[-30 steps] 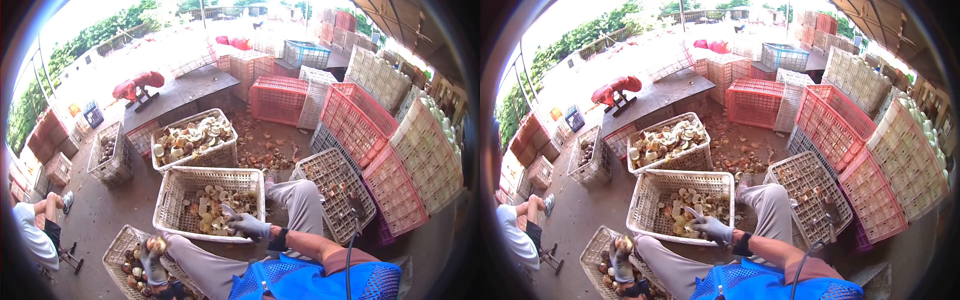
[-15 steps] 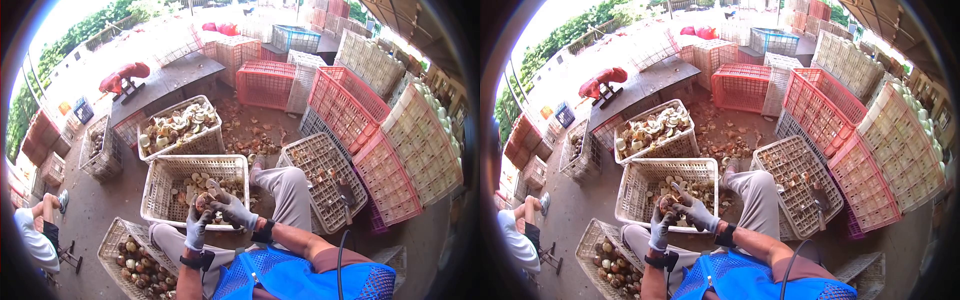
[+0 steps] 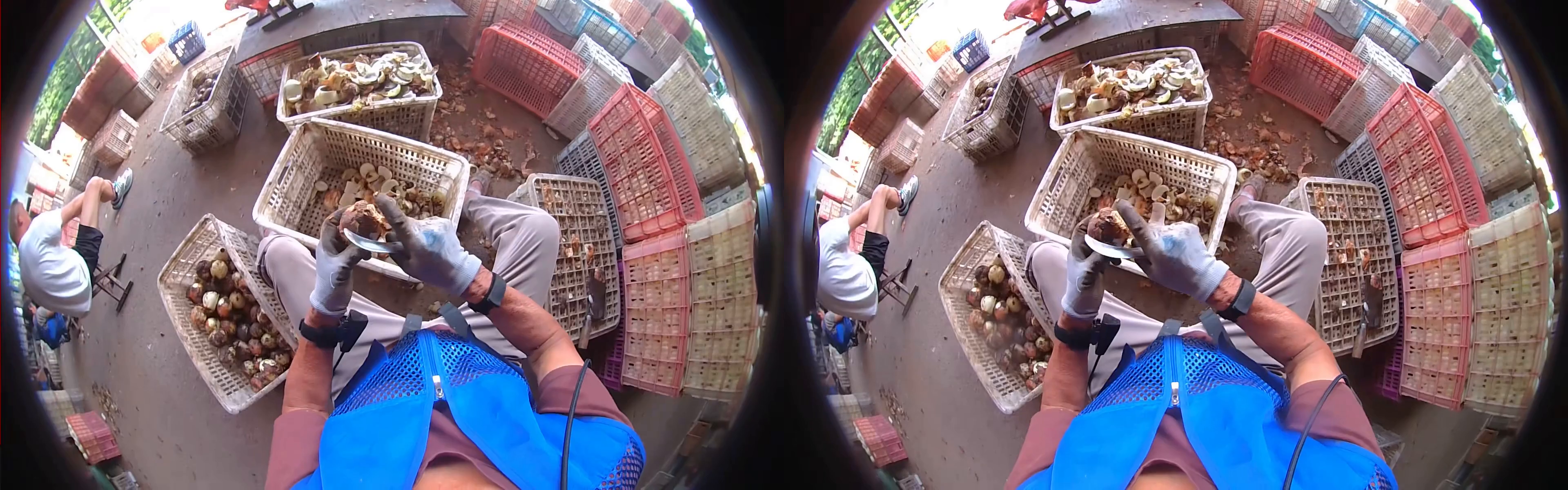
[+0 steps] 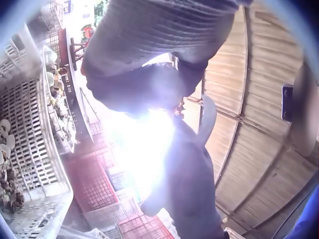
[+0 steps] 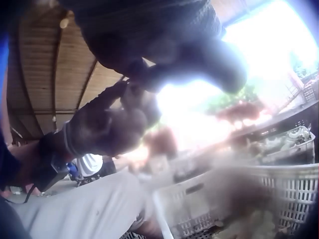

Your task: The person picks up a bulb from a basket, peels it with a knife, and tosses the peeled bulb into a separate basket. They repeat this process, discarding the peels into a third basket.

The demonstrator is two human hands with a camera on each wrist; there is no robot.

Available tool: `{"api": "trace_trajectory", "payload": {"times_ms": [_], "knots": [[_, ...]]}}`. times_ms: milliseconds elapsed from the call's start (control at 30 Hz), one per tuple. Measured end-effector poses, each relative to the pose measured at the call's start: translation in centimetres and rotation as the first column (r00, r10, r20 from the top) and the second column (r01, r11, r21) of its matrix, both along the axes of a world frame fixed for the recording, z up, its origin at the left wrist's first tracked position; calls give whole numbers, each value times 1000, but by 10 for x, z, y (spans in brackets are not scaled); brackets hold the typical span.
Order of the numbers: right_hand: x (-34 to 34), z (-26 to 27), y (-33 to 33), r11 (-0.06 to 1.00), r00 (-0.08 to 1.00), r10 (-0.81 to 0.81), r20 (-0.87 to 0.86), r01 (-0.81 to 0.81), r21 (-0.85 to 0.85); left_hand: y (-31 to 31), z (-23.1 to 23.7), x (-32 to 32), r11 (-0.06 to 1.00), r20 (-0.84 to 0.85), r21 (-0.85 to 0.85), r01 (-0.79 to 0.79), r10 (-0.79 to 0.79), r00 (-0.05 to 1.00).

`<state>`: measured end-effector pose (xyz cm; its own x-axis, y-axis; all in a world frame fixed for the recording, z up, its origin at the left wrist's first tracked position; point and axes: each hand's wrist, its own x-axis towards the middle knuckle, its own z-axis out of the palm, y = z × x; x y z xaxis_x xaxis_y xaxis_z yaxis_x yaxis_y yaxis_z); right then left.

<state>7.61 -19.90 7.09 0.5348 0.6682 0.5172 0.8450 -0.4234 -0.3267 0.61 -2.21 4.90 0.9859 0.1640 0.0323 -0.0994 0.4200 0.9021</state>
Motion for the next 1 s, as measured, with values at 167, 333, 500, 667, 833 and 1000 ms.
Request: {"api": "trace_trajectory", "payload": {"times_ms": [167, 333, 500, 667, 833, 1000], "knots": [[-1, -18, 6, 998, 999, -34, -24, 33, -44, -5, 2, -9, 997, -88, 62, 40, -34, 996], [4, -31, 3, 999, 999, -25, 31, 27, -45, -6, 1, -10, 994, -105, -87, 68, -78, 991], [19, -66, -16, 1000, 994, 3, 106, -2, -12, -12, -23, -5, 977, -162, -167, 130, -157, 974], [13, -64, -10, 987, 998, -61, 31, 65, -147, -16, -38, 0, 989, -119, -61, 135, -141, 983], [24, -79, -10, 934, 962, -143, -233, 54, -352, -5, -66, 7, 979, -194, -149, 140, -168, 967], [15, -81, -6, 941, 778, -229, -585, 23, -337, -1, -91, 6, 953, -225, -259, 157, -218, 950]]}}
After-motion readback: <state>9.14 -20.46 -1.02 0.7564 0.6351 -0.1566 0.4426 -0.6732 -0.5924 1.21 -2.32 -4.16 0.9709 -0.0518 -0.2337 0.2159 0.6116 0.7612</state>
